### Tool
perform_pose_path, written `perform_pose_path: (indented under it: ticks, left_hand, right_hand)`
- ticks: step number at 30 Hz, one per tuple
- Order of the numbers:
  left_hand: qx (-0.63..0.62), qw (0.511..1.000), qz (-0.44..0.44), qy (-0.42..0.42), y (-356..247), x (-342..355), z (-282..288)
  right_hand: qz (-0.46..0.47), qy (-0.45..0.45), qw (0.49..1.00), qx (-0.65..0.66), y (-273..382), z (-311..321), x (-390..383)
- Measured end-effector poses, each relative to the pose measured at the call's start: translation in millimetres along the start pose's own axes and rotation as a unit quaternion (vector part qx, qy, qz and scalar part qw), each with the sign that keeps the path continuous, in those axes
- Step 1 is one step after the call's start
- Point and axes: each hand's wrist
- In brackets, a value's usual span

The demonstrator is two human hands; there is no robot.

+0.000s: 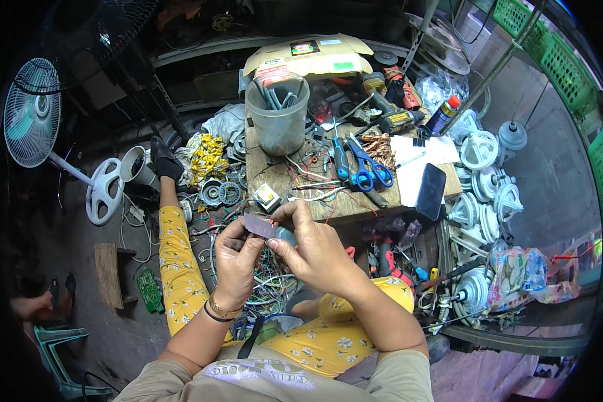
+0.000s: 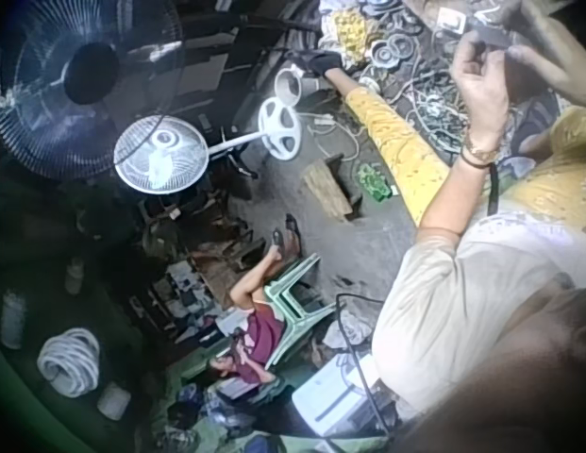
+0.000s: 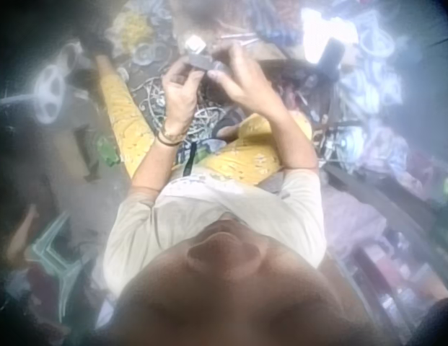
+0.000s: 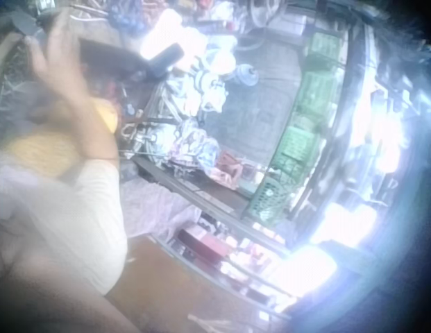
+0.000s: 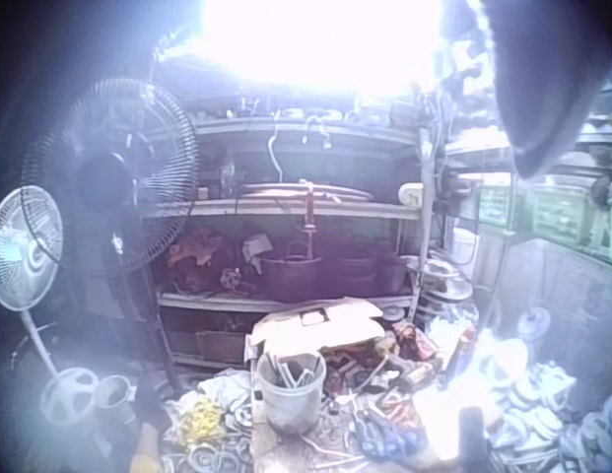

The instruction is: The person strips insulation from wires using a tool and cleans the exposed wire ends with a small abrasive strip. The person then uses scissors to cut material and connects the wires to a small electronic component by hand.

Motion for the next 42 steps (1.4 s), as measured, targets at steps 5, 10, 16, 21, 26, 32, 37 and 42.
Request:
perform_pose_path:
  ticks: [5,10,16,21,26,32,37,42]
  left_hand:
    - [0.029,0.999,-0.035,-0.007,-0.6,1.4,0.7]
    - [0.093,0.993,-0.075,-0.013,1.4,0.2,3.4]
    - [0.104,0.992,-0.071,-0.019,-5.5,-4.3,-6.0]
    - [0.040,0.999,-0.009,-0.023,-9.2,-0.2,-0.2]
    - [0.061,0.998,-0.001,-0.005,-11.8,-1.3,0.9]
    - [0.060,0.998,-0.005,0.014,-8.3,0.4,1.9]
    - [0.103,0.994,-0.024,0.031,-6.7,4.8,5.9]
    - [0.136,0.989,0.003,0.063,-12.6,8.2,11.8]
  right_hand:
    - [-0.006,0.012,1.000,-0.016,3.8,2.7,1.4]
    - [-0.012,0.015,1.000,0.013,2.8,3.6,0.4]
    - [-0.116,-0.036,0.932,0.342,0.0,6.1,2.7]
    - [-0.173,-0.075,0.877,0.442,-10.5,21.1,3.8]
    - [-0.144,-0.062,0.935,0.318,-4.7,20.9,5.8]
    - [-0.133,-0.065,0.940,0.308,-5.2,13.7,6.7]
    - [-0.169,-0.058,0.938,0.298,-0.9,16.0,6.4]
    - [-0.170,-0.028,0.930,0.325,-8.5,18.2,4.2]
Point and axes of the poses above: each hand's wrist, its own x-axis towards the middle knuckle, its own z-axis out of the back of the hand, y = z × x, and after that the axes turned 13 degrees about z, right-handed
